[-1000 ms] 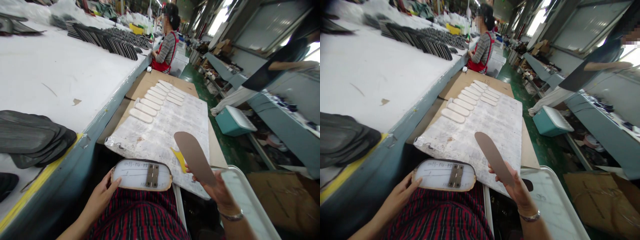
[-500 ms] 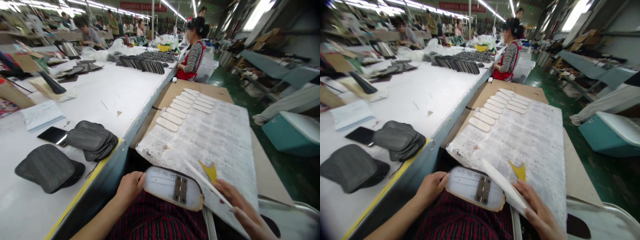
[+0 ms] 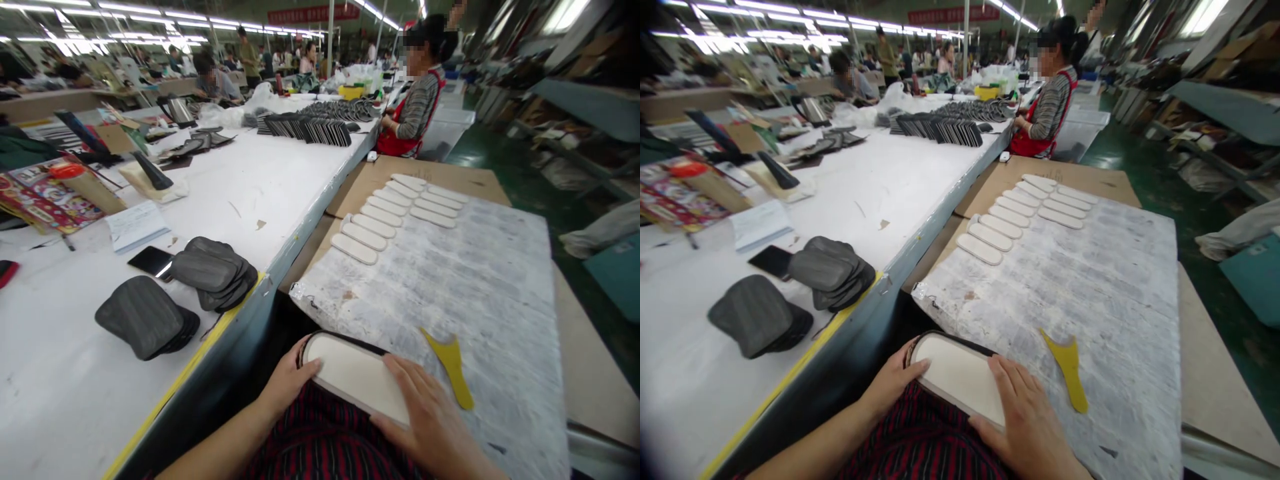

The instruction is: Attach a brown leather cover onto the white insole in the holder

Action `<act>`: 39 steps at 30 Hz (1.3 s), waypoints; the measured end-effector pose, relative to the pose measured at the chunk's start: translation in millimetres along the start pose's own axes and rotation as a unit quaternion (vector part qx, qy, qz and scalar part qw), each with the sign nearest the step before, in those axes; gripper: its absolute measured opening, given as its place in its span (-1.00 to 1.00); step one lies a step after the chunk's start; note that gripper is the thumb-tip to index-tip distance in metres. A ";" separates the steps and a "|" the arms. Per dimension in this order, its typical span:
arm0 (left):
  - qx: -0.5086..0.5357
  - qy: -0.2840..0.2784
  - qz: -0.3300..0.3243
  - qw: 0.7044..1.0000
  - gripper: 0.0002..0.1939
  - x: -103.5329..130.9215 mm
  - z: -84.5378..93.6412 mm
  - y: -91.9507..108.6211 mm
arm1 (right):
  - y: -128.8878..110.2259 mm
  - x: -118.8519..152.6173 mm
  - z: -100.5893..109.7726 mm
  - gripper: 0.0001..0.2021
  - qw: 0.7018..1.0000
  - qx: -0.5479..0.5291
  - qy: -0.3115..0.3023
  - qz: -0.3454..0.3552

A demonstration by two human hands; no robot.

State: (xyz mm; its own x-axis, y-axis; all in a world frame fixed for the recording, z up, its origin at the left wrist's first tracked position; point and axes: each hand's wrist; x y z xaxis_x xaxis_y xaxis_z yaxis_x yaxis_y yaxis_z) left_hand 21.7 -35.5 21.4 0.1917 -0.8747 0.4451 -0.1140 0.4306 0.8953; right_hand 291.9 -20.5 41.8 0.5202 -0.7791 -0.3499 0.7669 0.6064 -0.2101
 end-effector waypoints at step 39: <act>-0.146 0.011 -0.060 0.987 -0.23 -4.9 7.2 -3.4 | -6.9 -5.9 2.9 -0.30 0.999 0.044 -0.016 0.023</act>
State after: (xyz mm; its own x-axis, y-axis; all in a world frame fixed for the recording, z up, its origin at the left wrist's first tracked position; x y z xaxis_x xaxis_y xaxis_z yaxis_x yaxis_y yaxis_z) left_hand 14.2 -34.2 16.1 0.2088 -0.9193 0.3336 0.1964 0.3736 0.9065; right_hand 284.6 -20.5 47.9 0.5669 -0.7559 -0.3274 0.7711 0.6268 -0.1120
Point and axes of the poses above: each hand's wrist, its own x-axis away from the middle knuckle, its own z-axis out of the back of the hand, y = z × x, and after that the axes turned 10 degrees about y, right-handed
